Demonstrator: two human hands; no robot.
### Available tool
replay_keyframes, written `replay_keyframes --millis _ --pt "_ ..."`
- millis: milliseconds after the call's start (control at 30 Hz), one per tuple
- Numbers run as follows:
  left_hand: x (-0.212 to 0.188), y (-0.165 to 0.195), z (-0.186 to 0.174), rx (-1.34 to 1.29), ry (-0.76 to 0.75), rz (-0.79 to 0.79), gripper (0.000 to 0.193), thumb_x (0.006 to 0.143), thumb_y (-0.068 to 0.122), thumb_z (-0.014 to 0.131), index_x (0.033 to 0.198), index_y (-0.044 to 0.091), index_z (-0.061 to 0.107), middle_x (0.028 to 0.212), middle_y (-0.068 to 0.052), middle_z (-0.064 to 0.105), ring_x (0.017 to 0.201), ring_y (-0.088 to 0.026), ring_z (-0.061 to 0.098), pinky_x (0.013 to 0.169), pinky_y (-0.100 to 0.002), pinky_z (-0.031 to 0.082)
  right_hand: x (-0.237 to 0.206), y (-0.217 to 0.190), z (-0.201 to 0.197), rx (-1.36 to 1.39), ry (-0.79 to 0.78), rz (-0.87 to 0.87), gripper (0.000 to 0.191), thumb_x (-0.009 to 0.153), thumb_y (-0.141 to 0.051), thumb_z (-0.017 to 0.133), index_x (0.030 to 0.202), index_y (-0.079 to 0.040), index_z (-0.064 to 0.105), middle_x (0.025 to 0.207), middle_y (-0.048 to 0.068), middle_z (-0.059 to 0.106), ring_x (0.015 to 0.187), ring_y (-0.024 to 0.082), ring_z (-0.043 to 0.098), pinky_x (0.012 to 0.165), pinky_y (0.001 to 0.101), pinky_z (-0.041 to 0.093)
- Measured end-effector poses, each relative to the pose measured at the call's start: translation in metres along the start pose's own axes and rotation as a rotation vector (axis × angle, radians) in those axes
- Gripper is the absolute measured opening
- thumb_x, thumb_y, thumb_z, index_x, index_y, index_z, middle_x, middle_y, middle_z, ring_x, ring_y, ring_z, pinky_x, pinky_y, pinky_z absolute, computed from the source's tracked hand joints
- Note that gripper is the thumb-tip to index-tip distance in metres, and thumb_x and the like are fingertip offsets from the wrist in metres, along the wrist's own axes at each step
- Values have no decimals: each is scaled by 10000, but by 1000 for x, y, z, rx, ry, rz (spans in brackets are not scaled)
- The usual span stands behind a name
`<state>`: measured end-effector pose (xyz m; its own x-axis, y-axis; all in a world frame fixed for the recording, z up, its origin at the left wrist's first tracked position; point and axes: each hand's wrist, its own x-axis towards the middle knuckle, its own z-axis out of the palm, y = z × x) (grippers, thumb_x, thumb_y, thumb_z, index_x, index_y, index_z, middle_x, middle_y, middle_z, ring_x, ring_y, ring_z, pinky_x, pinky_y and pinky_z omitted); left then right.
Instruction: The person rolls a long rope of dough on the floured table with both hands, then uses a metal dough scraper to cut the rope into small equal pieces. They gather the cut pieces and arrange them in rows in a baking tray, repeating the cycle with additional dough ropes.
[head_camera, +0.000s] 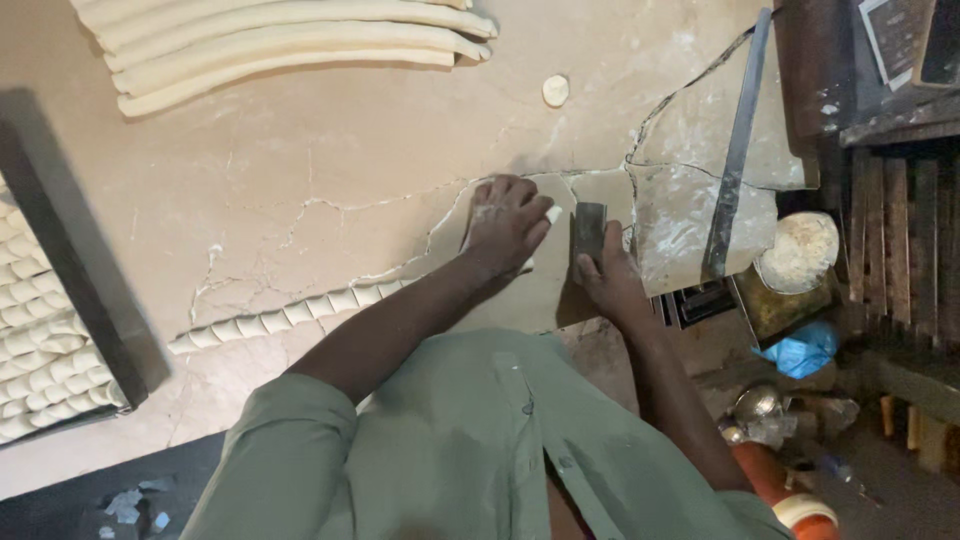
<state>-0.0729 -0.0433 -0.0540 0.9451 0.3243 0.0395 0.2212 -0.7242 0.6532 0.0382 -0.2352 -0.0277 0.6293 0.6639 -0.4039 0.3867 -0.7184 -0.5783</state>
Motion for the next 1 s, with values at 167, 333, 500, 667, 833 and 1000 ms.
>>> replay_keyframes --millis 167,333,500,667,833,1000 --pt "-10 -24 -10 -13 68 -9 397 870 267 703 1241 126 697 1395 -124 559 1387 -333 441 1162 -549 322 8 -17 3 -156 -60 -43 434 1013 -195 620 1298 -32 336 837 330 664 824 560 649 715 642 485" --pt "-16 -24 -7 -27 78 2 530 801 372 764 1224 66 673 1411 -187 518 1386 -389 401 1168 -593 256 17 -29 7 -157 -67 -170 402 938 -132 629 1231 -43 369 841 306 661 812 544 647 684 643 473" --pt "-16 -24 -7 -35 101 -37 500 808 307 776 1225 58 659 1424 -155 538 1421 -356 421 1211 -572 272 13 -37 11 -175 -92 -262 375 937 -107 617 1213 -41 371 793 290 656 789 530 650 685 642 468" --pt "-17 -21 -13 -49 171 10 417 768 231 800 1139 72 693 1389 -152 555 1387 -362 441 1173 -570 288 12 -44 17 -184 -42 -335 344 951 -130 631 1184 -70 385 778 264 670 768 513 662 652 621 484" --pt "-11 -13 -19 -101 183 -81 284 748 205 789 989 80 704 1351 -112 594 1351 -327 470 1139 -526 323 19 -53 24 -209 -32 -351 459 915 -170 671 1195 -46 330 780 289 660 752 531 646 619 624 480" --pt "-10 -10 -23 -106 200 -56 285 739 208 773 988 79 725 1332 -124 592 1325 -336 465 1118 -530 311 28 -63 27 -197 -65 -294 461 972 -189 648 1251 -49 309 798 289 673 779 521 659 663 630 480"
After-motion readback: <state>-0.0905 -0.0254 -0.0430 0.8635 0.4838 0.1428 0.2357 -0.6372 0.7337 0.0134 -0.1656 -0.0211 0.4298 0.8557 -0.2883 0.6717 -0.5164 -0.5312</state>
